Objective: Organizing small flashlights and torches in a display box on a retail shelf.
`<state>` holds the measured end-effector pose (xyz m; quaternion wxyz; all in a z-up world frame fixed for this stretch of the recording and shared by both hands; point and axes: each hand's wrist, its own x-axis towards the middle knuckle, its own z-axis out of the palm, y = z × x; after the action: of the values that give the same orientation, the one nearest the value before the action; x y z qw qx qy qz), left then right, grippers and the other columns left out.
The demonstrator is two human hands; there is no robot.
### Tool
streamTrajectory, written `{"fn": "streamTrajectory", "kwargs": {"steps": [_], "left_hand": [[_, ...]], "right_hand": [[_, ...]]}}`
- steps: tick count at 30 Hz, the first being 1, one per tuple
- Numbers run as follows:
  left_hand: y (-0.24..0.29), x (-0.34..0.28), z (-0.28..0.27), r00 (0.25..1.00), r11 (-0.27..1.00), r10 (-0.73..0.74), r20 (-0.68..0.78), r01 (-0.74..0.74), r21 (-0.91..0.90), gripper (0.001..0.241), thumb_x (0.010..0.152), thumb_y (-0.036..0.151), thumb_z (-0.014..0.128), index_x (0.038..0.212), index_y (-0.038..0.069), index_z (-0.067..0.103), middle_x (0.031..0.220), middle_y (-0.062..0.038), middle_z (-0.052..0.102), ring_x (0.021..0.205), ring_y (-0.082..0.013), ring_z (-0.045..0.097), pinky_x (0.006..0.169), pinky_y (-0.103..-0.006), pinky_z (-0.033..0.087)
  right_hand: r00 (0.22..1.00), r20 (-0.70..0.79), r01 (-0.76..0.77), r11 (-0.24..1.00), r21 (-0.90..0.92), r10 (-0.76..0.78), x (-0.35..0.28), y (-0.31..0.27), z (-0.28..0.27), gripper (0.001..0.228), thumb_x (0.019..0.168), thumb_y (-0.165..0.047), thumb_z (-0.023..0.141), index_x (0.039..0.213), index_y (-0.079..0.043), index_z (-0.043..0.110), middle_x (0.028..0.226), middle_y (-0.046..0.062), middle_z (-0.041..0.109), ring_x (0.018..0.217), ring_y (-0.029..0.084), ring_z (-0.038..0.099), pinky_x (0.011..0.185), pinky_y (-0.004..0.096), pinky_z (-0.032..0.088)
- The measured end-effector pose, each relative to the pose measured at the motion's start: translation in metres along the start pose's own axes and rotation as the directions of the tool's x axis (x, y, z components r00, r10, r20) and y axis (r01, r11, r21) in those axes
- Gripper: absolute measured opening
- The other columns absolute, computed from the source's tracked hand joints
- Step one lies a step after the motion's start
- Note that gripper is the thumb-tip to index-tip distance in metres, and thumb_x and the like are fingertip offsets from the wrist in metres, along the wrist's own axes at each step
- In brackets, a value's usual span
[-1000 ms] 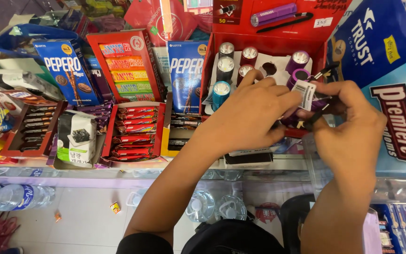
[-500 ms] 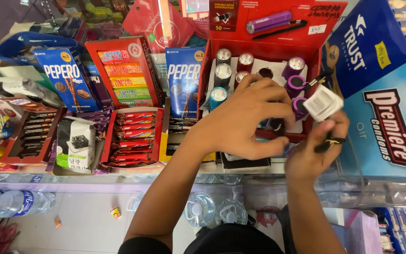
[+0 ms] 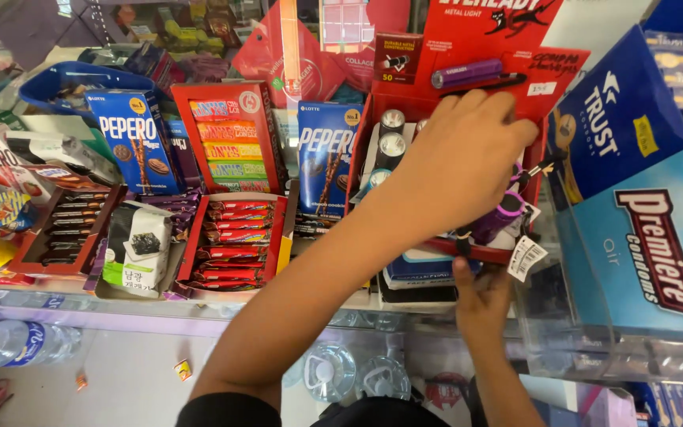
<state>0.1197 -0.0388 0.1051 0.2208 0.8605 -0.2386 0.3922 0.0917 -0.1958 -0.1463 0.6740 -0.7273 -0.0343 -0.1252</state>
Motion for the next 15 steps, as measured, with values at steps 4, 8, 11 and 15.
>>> {"fn": "streamTrajectory", "kwargs": {"steps": [4,8,11,15], "left_hand": [[-0.021,0.029,0.017,0.97,0.986,-0.015,0.242,-0.026,0.165,0.02,0.071,0.008,0.071,0.09,0.012,0.074,0.096,-0.013,0.067,0.095,-0.0323,0.065,0.082,-0.0454,0.05],[-0.037,0.045,0.027,0.846,0.951,-0.179,0.502,0.017,0.31,0.012,0.086,0.017,0.071,0.095,0.01,0.075,0.1,-0.016,0.074,0.097,-0.0337,0.073,0.082,-0.0454,0.059],[-0.041,0.049,0.028,0.797,0.944,-0.286,0.532,0.141,0.297,0.039,0.073,0.035,0.085,0.1,0.009,0.074,0.107,-0.018,0.071,0.096,-0.0366,0.073,0.076,-0.0469,0.059],[-0.045,0.055,0.026,0.745,0.95,-0.31,0.59,0.227,0.213,0.048,0.066,0.034,0.088,0.097,0.003,0.07,0.097,-0.019,0.071,0.091,-0.0374,0.072,0.076,-0.0442,0.058]], "right_hand": [[0.964,0.1,0.237,0.968,0.084,-0.245,0.0,-0.034,0.006,0.053,0.105,-0.031,0.069,0.142,0.003,0.05,0.129,0.009,0.064,0.115,0.017,0.059,0.105,0.032,0.046],[0.943,0.155,0.325,0.911,-0.254,-0.293,0.0,-0.063,0.003,0.049,0.096,-0.031,0.076,0.129,-0.001,0.058,0.123,0.015,0.064,0.114,0.022,0.063,0.1,0.035,0.048],[0.894,0.159,0.444,0.874,-0.197,-0.418,-0.003,-0.083,0.004,0.06,0.102,-0.026,0.071,0.15,0.001,0.049,0.143,0.02,0.058,0.131,0.03,0.058,0.112,0.04,0.044],[0.918,0.19,0.374,0.92,-0.117,-0.349,-0.004,-0.081,-0.005,0.068,0.102,-0.026,0.071,0.157,0.0,0.04,0.148,0.02,0.054,0.132,0.027,0.058,0.11,0.037,0.045]]}}
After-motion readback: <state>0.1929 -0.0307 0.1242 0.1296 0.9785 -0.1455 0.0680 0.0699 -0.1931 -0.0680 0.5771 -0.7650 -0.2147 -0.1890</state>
